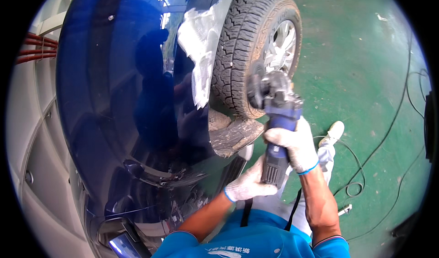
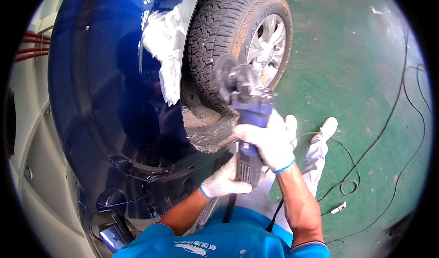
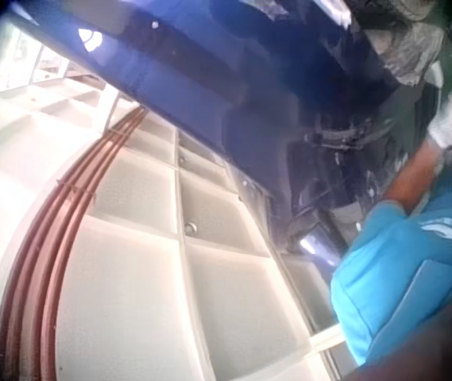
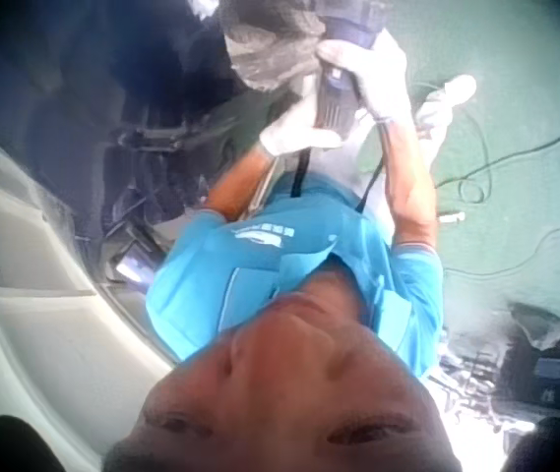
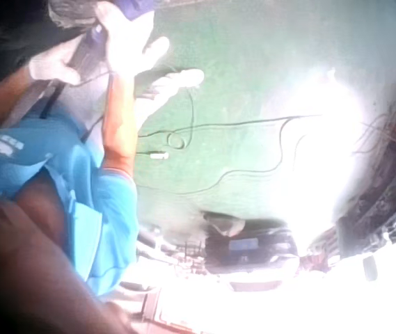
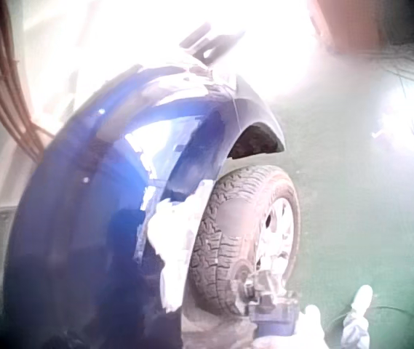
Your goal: The person uses an angle grinder to remove paint and smooth the surface of a blue car's rear quarter panel and wheel arch. They move around the vehicle, grinding different sections and occasionally wiping the surface with a cloth.
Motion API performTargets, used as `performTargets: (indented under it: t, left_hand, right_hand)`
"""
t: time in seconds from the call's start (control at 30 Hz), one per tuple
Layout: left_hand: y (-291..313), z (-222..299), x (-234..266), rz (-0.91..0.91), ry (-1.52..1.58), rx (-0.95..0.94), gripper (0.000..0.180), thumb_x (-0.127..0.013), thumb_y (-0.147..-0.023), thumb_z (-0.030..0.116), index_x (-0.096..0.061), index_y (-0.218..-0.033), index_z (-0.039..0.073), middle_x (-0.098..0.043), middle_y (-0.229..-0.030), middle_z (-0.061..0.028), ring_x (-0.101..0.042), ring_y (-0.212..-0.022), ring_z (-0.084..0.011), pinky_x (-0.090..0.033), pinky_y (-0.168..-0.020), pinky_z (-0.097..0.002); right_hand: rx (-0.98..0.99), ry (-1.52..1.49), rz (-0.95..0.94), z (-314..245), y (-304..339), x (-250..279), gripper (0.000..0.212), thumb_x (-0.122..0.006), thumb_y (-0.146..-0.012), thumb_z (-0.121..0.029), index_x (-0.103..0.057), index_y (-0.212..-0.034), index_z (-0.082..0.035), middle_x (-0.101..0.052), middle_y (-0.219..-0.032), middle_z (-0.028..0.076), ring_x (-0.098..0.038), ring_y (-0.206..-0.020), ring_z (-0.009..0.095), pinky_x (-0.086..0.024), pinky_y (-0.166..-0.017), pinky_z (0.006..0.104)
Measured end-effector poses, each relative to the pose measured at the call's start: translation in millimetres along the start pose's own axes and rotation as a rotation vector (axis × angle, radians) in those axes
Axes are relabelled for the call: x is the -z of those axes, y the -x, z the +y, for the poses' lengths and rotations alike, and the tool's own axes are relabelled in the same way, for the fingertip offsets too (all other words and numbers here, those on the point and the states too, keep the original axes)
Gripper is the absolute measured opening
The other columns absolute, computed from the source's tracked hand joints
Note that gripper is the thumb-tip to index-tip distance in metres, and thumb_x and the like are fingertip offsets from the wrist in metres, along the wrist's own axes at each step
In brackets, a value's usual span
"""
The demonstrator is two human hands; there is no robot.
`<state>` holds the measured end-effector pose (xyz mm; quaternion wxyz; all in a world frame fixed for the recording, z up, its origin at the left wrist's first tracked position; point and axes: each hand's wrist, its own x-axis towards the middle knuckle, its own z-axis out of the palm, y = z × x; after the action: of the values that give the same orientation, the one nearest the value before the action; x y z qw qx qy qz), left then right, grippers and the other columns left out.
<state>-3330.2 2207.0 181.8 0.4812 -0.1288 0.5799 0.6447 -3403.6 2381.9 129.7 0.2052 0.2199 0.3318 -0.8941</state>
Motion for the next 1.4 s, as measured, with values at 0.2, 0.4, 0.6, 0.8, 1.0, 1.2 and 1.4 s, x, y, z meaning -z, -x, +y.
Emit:
performTargets:
  t: [0.2,0.4,0.6,0.8,1.0,1.2,1.4]
  left_hand:
    - [43,6,-15,0.043,0.123,-0.039,0.088,-0.069,-0.087,-0.006,-0.023,-0.16,0.009,-0.051,-0.145,-0.0108,-0.056,-0.132,-0.0229,-0.047,-0.114,-0.0436]
    - [47,-17,-15,0.074,-0.141,-0.06,0.094,-0.068,-0.086,-0.007,-0.017,-0.163,0.011,-0.048,-0.148,-0.0102,-0.052,-0.135,-0.0222,-0.044,-0.116,-0.0412]
    - [58,6,2,-0.044,0.141,-0.232,0.11,-0.062,-0.081,-0.013,0.002,-0.168,0.013,-0.026,-0.166,-0.0116,-0.027,-0.155,-0.0273,-0.027,-0.126,-0.045]
    - [61,26,11,-0.007,-0.052,-0.254,0.097,-0.065,-0.088,-0.007,-0.009,-0.165,0.005,-0.031,-0.163,-0.0139,-0.031,-0.153,-0.0276,-0.029,-0.125,-0.0458]
    - [51,53,-2,0.126,-0.038,-0.292,0.081,-0.075,-0.087,0.006,-0.032,-0.156,0.001,-0.049,-0.148,-0.0098,-0.045,-0.14,-0.0227,-0.036,-0.118,-0.0405]
    - [51,56,-2,0.018,-0.006,-0.246,0.095,-0.066,-0.09,-0.01,-0.01,-0.165,0.003,-0.032,-0.162,-0.0155,-0.036,-0.15,-0.0269,-0.035,-0.122,-0.0428]
    - [47,64,-1,0.123,-0.019,-0.248,0.087,-0.069,-0.09,-0.004,-0.019,-0.161,0.001,-0.04,-0.156,-0.0135,-0.042,-0.145,-0.025,-0.039,-0.117,-0.0396]
  right_hand:
    - [-0.083,-0.089,0.02,-2,21,-27,0.051,-0.084,-0.075,-0.014,-0.062,-0.118,0.001,-0.068,-0.088,0.007,-0.064,-0.07,0.015,-0.054,-0.068,0.0313]
    - [0.057,0.156,0.042,-18,39,-45,0.052,-0.083,-0.072,-0.012,-0.064,-0.119,0.0,-0.066,-0.09,0.004,-0.061,-0.078,0.012,-0.053,-0.072,0.0295]
    - [0.101,0.59,0.07,-28,46,-63,0.062,-0.081,-0.072,-0.023,-0.061,-0.126,0.0,-0.072,-0.107,0.016,-0.07,-0.095,0.026,-0.054,-0.089,0.0371]
    - [0.047,0.968,0.108,-37,45,-79,0.072,-0.078,-0.07,-0.035,-0.059,-0.131,-0.003,-0.072,-0.108,0.024,-0.071,-0.104,0.041,-0.054,-0.094,0.0436]
    - [0.158,0.738,0.107,-45,30,-81,0.065,-0.078,-0.07,-0.03,-0.06,-0.127,-0.002,-0.073,-0.1,0.023,-0.072,-0.097,0.04,-0.055,-0.088,0.043]
    - [0.245,0.725,0.154,-35,35,-78,0.061,-0.078,-0.07,-0.027,-0.064,-0.125,-0.004,-0.075,-0.1,0.019,-0.073,-0.093,0.034,-0.056,-0.087,0.0405]
    - [0.112,0.654,0.069,-46,21,-74,0.073,-0.086,-0.067,-0.024,-0.061,-0.133,-0.006,-0.072,-0.11,0.013,-0.068,-0.098,0.021,-0.053,-0.094,0.0346]
